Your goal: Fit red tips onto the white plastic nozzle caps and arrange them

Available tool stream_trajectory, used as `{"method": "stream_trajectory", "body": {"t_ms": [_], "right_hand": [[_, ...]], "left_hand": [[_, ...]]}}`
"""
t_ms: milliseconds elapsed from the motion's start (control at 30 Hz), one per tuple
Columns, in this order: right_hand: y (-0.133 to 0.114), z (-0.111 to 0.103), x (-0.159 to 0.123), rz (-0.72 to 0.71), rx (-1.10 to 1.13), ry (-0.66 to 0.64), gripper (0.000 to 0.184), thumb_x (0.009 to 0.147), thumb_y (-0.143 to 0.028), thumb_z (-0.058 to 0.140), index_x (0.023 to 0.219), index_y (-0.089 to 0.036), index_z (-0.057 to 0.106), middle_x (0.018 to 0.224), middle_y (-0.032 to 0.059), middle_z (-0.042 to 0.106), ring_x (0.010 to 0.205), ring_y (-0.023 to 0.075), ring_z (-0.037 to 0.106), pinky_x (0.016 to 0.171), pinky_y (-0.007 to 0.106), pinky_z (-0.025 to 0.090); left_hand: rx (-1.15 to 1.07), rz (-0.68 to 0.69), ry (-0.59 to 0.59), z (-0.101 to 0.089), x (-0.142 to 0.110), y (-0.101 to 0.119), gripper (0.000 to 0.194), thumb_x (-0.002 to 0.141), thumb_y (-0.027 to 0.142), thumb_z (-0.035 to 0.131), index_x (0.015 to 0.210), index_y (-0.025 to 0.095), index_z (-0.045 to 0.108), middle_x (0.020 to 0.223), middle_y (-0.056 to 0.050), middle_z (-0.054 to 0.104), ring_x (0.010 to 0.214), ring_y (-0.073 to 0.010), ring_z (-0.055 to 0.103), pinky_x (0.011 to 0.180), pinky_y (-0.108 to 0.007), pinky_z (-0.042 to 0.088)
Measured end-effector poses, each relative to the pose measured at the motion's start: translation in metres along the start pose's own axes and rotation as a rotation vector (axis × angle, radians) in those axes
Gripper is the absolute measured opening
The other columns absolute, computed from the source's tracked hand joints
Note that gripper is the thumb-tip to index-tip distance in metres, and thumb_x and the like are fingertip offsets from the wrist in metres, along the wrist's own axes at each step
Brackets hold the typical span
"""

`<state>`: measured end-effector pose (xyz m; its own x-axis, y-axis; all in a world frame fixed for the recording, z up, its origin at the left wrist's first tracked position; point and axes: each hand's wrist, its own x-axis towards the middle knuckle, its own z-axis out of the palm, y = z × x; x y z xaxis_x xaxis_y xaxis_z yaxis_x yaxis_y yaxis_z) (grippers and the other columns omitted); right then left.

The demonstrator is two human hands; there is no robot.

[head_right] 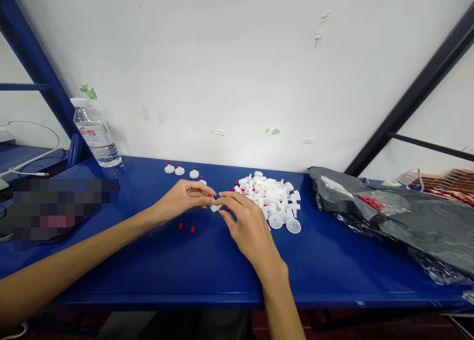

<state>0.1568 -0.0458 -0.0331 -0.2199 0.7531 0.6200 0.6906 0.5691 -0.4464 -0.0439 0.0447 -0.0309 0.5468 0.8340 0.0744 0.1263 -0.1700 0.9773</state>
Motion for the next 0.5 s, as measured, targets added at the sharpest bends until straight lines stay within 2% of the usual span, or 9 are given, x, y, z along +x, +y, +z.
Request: {"method": "stream_trajectory", "body": {"t_ms": [133, 200, 333, 500], "right_hand": [[-0.002, -0.001, 0.000, 0.016, -0.030, 0.038, 0.032, 0.094, -0.011, 0.059, 0.117, -0.032, 0.069, 0.126, 0.0027, 0.069, 0.114, 0.0226, 0.067, 0.099, 0.040, 0.054], [-0.003, -0.001, 0.001, 0.016, -0.031, 0.044, 0.032, 0.096, -0.011, 0.057, 0.117, -0.031, 0.068, 0.124, 0.0031, 0.068, 0.110, 0.0222, 0.067, 0.096, 0.039, 0.055], [-0.006, -0.001, 0.001, 0.022, -0.041, 0.037, 0.029, 0.097, -0.013, 0.055, 0.116, -0.031, 0.068, 0.122, 0.0036, 0.069, 0.105, 0.0214, 0.068, 0.094, 0.038, 0.055], [-0.006, -0.001, 0.002, 0.030, -0.059, 0.025, 0.026, 0.098, -0.013, 0.053, 0.114, -0.029, 0.069, 0.119, 0.0032, 0.069, 0.105, 0.0207, 0.069, 0.096, 0.036, 0.054]], "left_hand": [[0.425, 0.185, 0.182, -0.016, 0.010, -0.014, 0.022, 0.082, 0.024, 0.070, 0.103, 0.019, 0.075, 0.090, -0.005, 0.075, 0.080, -0.0180, 0.070, 0.074, -0.028, 0.055], [0.576, 0.245, 0.217, -0.023, 0.015, -0.021, 0.019, 0.085, 0.023, 0.067, 0.102, 0.020, 0.075, 0.089, -0.004, 0.075, 0.078, -0.0176, 0.068, 0.072, -0.027, 0.053], [0.666, 0.283, 0.218, -0.030, 0.020, -0.027, 0.015, 0.087, 0.028, 0.067, 0.098, 0.021, 0.076, 0.088, -0.003, 0.075, 0.075, -0.0175, 0.067, 0.074, -0.027, 0.050], [0.740, 0.284, 0.233, -0.031, 0.029, -0.030, 0.021, 0.091, 0.034, 0.065, 0.105, 0.021, 0.076, 0.090, -0.003, 0.077, 0.076, -0.0181, 0.068, 0.075, -0.027, 0.048]]}}
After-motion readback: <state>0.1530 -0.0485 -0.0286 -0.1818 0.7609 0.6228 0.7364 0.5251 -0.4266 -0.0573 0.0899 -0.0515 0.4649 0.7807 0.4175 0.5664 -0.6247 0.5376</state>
